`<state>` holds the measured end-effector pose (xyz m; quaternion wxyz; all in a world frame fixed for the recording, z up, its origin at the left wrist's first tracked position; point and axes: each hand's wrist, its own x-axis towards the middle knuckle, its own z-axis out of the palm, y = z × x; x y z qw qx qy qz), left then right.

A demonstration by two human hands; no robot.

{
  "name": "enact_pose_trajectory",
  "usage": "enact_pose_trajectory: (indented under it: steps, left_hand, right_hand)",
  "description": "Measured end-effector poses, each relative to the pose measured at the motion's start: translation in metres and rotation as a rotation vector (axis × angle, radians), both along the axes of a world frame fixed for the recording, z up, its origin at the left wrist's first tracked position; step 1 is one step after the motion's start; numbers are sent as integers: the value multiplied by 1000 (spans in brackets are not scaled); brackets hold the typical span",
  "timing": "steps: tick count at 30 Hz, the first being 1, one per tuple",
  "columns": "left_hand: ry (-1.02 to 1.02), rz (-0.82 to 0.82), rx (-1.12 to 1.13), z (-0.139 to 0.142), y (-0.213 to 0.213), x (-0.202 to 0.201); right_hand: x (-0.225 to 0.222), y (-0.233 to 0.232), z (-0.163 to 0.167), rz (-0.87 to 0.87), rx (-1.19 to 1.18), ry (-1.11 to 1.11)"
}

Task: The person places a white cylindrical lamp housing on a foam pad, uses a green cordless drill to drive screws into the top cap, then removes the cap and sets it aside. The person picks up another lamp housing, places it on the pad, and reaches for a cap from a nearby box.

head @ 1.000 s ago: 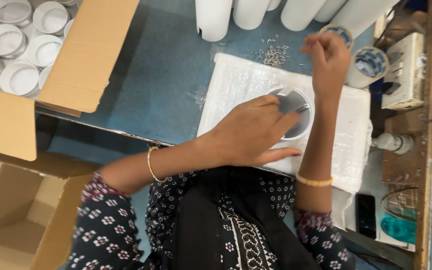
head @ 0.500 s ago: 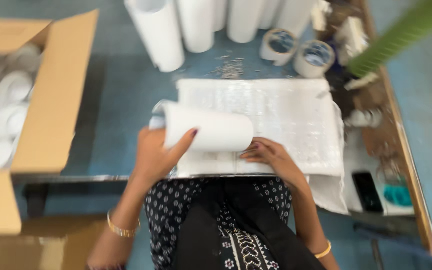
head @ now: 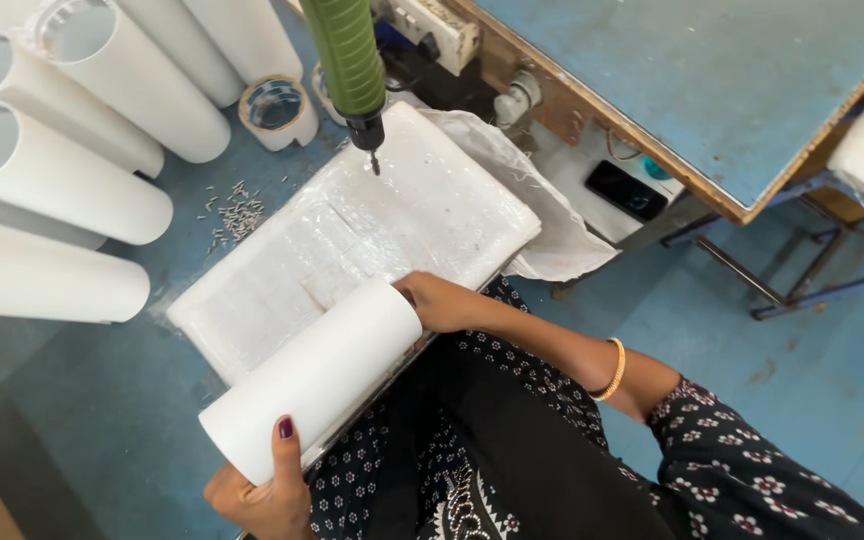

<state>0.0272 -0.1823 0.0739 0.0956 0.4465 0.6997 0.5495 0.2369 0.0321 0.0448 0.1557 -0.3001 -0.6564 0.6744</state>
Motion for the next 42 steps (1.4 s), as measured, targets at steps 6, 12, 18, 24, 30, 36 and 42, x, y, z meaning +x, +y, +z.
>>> enact_pose_trajectory:
  steps: [6,12,18,24,30,36,42]
  left_hand:
    - [-487,108,103,15,20,21]
    - [-535,108,161,21,20,22]
    - [-274,111,20,7,11,17]
    - [-407,97,153,6,20,25]
    - [-430,97,244,3,18,16]
    - [-361,84,176,-4,14,17]
    - [-408,73,247,-3,19,16]
  right_hand:
    - [7,-1,40,-359,1058,170]
    - [8,2,34,-268,437,137]
    - [6,-1,12,-196,207,-83]
    - [13,-1,36,-449,958,218]
    - [3,10,20,-170,169,39]
    - [7,1,28,-411,595,46]
    - [11,2,53,-382,732,106]
